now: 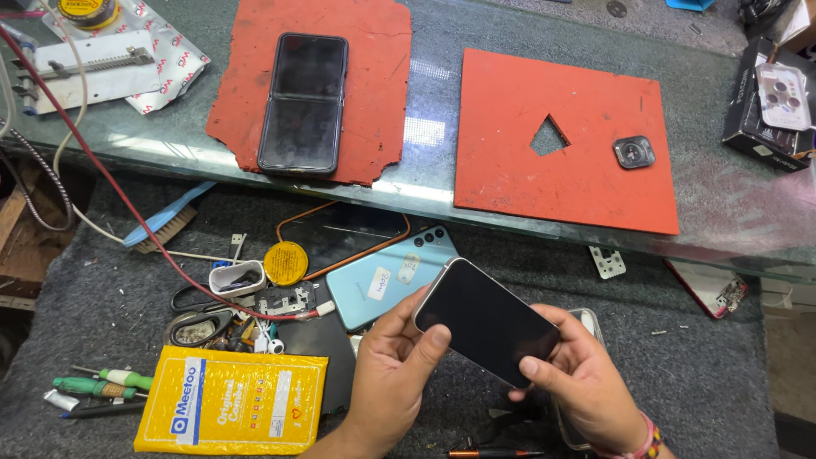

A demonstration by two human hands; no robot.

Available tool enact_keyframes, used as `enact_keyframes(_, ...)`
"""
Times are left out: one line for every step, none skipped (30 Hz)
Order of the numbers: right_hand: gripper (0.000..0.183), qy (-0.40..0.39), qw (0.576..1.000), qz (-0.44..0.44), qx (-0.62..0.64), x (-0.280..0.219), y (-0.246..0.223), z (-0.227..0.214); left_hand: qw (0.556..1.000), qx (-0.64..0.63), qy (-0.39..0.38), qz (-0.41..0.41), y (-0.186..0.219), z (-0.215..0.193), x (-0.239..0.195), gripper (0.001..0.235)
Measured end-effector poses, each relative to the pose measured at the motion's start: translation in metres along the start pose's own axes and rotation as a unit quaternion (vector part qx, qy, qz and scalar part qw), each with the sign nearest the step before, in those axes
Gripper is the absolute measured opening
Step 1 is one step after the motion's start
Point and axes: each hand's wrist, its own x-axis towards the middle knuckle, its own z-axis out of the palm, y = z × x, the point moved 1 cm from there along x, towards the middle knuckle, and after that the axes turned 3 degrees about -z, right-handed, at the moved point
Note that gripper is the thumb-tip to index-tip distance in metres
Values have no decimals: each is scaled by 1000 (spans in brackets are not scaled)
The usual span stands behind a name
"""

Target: The person removes a rubber band from a white smartphone, inspects the device, and uses a screwdriver to work on the bottom edge near the charging port. The person handles the phone and a clear case while working at a cluttered workbench.

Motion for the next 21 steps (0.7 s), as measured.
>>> enact_keyframes(61,-19,999,13,28,0,-1,0,1000,-8,-11,0,-1,-1,-2,53)
enact_keyframes(63,-32,998,42,43,-1,-1,0,1000,-16,-23,1,-3,-2,-4,57)
enact_keyframes(64,-45,995,71,58,-1,-1,-1,999,-24,-35,1,-4,-2,-5,60)
enact_keyframes(66,-58,991,100,73,-1,-1,-1,998,-25,-50,15,-4,-2,-7,64)
enact_keyframes(68,-75,988,105,82,-1,-1,-1,997,-27,-65,29,-5,-1,-9,68)
enact_keyframes(70,-91,986,110,90,-1,0,-1,995,-29,-81,43,-4,-1,-9,72)
enact_keyframes(72,-107,983,115,98,-1,0,-1,995,-26,-88,41,-3,-1,-9,77)
enact_keyframes(72,-122,977,127,116,-1,1,-1,995,-23,-94,39,-2,-1,-10,82)
enact_keyframes(73,-137,971,140,134,-2,2,-1,994,-20,-101,37,0,-1,-10,86)
enact_keyframes(73,-151,965,153,152,-2,2,-2,994,-35,-102,7,2,-1,-9,93)
enact_keyframes(74,-156,960,165,165,-3,2,-3,993,-51,-103,-23,4,-1,-8,100)
enact_keyframes(76,-162,955,176,179,-3,3,-3,991,-65,-104,-53,6,0,-6,108)
enact_keyframes(77,-168,949,186,192,-3,3,-4,991,-63,-101,-60,8,2,-6,111)
enact_keyframes(79,-171,946,189,201,-3,3,-5,991,-61,-98,-67,9,5,-5,114)
enact_keyframes(81,-173,943,191,211,-3,3,-5,991,-59,-95,-73,10,7,-5,118)
enact_keyframes(84,-175,940,194,220,-3,3,-6,991,-57,-93,-80,11,8,-4,119)
enact_keyframes(86,-180,938,187,228,-4,3,-6,991,-55,-91,-86,11,9,-4,120)
enact_keyframes(88,-184,937,179,236,-4,3,-6,990,-55,-89,-94,12,9,-3,122)
enact_keyframes(91,-187,936,172,244,-6,2,-6,990,-52,-88,-93,12,10,-3,121)
enact_keyframes(94,-186,933,171,256,-7,2,-6,991,-49,-86,-92,13,9,-2,120)
enact_keyframes(96,-185,930,171,268,-8,1,-6,991,-45,-85,-91,14,8,-1,120)
